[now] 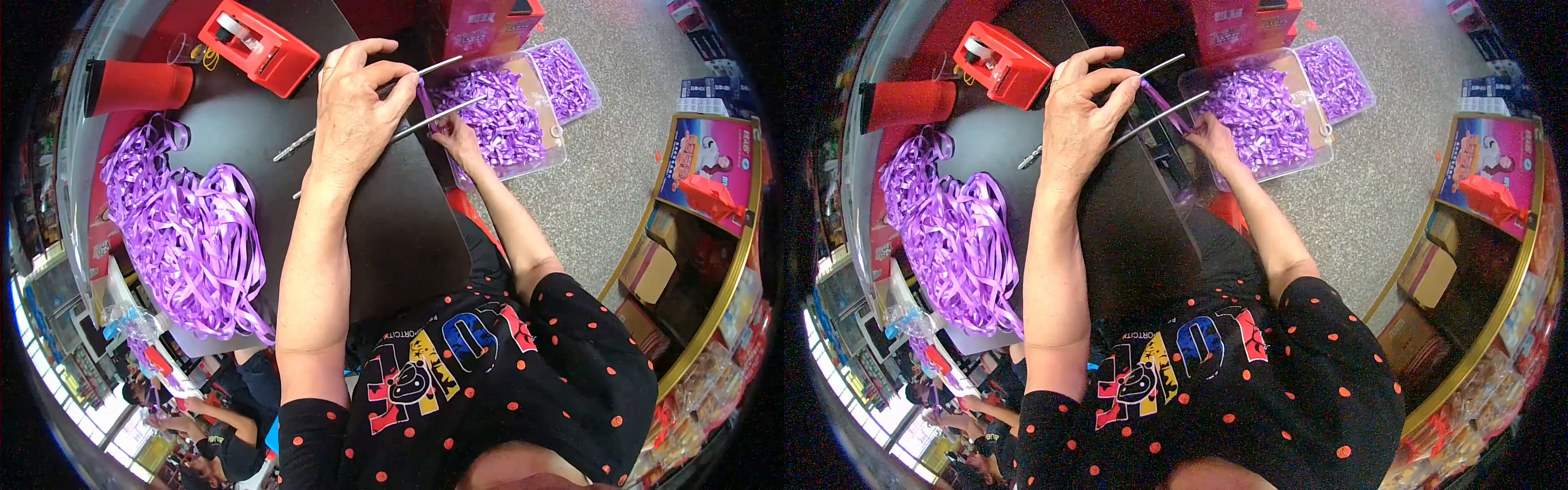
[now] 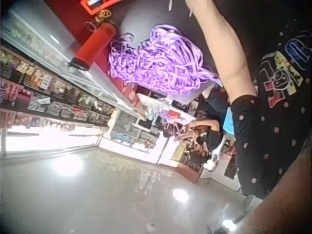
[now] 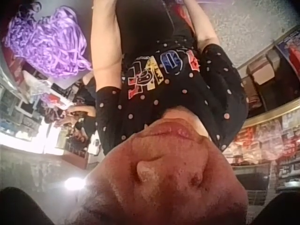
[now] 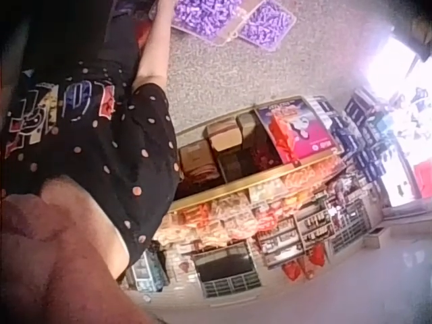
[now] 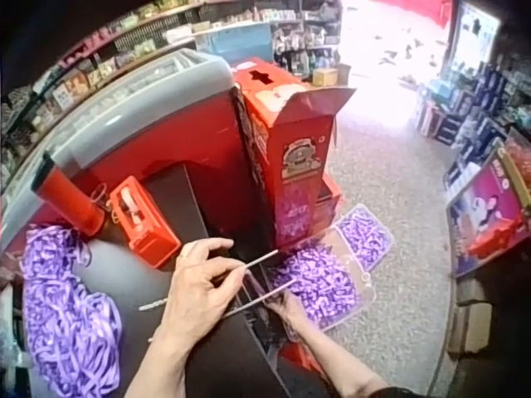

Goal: Tying purple ribbons onto a metal jig at a store counter.

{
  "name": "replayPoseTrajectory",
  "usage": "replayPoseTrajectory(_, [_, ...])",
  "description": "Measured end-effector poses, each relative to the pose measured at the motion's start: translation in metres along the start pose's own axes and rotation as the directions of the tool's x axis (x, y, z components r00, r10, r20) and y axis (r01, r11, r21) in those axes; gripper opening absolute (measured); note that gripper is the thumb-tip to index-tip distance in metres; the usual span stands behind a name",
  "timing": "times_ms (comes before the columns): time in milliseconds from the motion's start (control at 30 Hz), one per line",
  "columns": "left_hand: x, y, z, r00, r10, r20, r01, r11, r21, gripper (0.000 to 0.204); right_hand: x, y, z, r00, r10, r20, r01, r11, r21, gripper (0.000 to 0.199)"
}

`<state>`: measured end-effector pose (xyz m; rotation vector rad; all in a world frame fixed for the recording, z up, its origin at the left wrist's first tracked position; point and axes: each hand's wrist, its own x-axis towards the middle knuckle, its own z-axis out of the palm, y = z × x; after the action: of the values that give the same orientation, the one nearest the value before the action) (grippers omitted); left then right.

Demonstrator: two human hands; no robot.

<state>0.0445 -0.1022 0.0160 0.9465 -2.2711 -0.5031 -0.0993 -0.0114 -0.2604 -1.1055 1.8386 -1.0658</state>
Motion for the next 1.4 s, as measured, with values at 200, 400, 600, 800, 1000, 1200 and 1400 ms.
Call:
replayPoseTrajectory(200, [0.002,0.001,0.000,0.999,0.015,0.046,-0.017,0.999,0.030,0.018,-0.036,0.018,-0.028,0.809,-0.587,-0.034,0.579,0.805,-0.126,0.017])
replayPoseTrajectory(400, [0.000,-0.005,0.002,0.998,0.051,0.028,-0.052,0.998,0.036,0.020,-0.092,0.010,-0.053,0.885,-0.460,0.066,0.464,0.871,-0.158,0.015])
replayPoseTrajectory(600, [-0.001,-0.010,0.007,0.996,0.092,-0.003,-0.092,0.995,0.039,0.020,-0.162,-0.007,-0.082,0.904,-0.425,0.045,0.425,0.882,-0.203,0.016])
replayPoseTrajectory(800, [-0.003,-0.010,0.007,0.994,0.107,-0.014,-0.105,0.991,0.080,0.022,-0.216,-0.086,-0.126,0.683,-0.715,0.151,0.692,0.568,-0.445,0.016])
replayPoseTrajectory(1000, [-0.003,-0.011,0.009,0.995,0.095,0.009,-0.095,0.993,0.065,0.025,-0.236,-0.109,-0.143,0.722,-0.648,0.242,0.692,0.676,-0.255,0.022])
replayPoseTrajectory(1200, [-0.003,-0.010,0.010,0.997,0.067,0.043,-0.071,0.994,0.078,0.028,-0.270,-0.112,-0.145,0.914,-0.406,-0.016,0.388,0.884,-0.262,0.036])
replayPoseTrajectory(1400, [-0.002,-0.008,0.006,0.995,0.046,0.083,-0.053,0.995,0.084,0.029,-0.283,-0.161,-0.165,0.819,-0.568,-0.077,0.536,0.806,-0.251,0.033])
